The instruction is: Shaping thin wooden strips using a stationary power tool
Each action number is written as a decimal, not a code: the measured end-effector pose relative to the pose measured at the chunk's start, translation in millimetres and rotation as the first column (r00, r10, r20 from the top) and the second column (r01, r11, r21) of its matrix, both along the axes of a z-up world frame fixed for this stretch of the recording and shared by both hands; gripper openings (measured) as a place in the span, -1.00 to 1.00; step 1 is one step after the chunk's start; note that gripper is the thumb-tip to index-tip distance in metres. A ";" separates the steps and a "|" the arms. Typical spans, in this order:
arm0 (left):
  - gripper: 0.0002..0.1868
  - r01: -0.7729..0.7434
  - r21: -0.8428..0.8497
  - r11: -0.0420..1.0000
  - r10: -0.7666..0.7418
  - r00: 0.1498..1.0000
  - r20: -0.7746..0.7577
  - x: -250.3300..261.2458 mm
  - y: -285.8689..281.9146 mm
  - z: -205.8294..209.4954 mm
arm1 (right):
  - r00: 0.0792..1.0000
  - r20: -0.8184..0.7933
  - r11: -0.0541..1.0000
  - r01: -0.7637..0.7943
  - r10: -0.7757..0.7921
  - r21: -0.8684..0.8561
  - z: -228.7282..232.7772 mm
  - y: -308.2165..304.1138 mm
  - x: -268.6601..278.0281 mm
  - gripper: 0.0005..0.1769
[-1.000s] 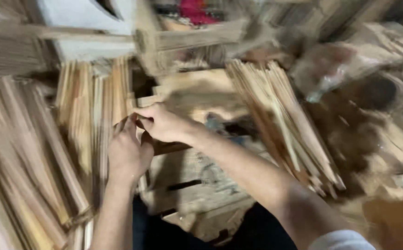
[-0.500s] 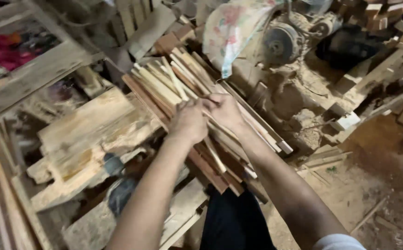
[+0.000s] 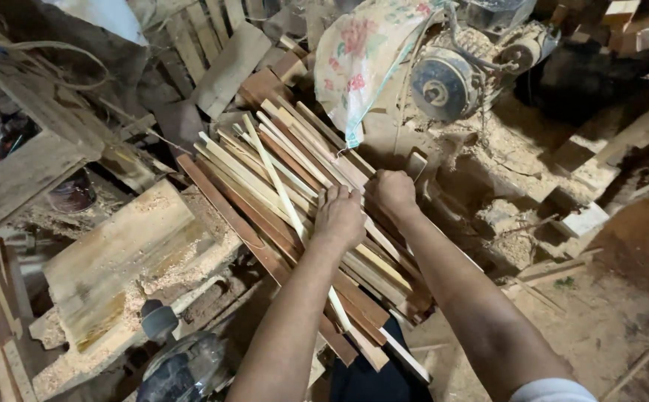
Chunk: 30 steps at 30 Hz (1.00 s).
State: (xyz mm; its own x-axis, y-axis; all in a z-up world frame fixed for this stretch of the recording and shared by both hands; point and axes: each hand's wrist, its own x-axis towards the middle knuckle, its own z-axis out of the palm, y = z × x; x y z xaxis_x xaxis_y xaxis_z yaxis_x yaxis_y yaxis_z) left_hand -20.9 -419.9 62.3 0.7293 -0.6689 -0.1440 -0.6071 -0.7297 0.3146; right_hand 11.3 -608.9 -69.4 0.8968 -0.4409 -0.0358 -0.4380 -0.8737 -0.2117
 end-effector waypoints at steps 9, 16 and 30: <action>-0.44 -0.051 0.015 0.999 0.052 0.995 -0.090 -15.2 34.5 58.8 | 0.992 0.103 0.996 0.073 -0.067 -0.058 52.8 25.0 -26.8 -0.77; -0.49 -0.140 0.030 0.990 0.142 0.987 -0.070 23.9 67.8 46.0 | 0.959 0.254 0.784 -0.061 -0.125 0.617 102.3 68.8 -41.7 -0.60; -0.52 -0.878 -0.439 -0.191 0.119 0.423 -0.898 21.3 295.9 51.8 | 0.901 0.120 0.313 -0.266 0.416 0.912 190.3 233.3 -49.9 -0.32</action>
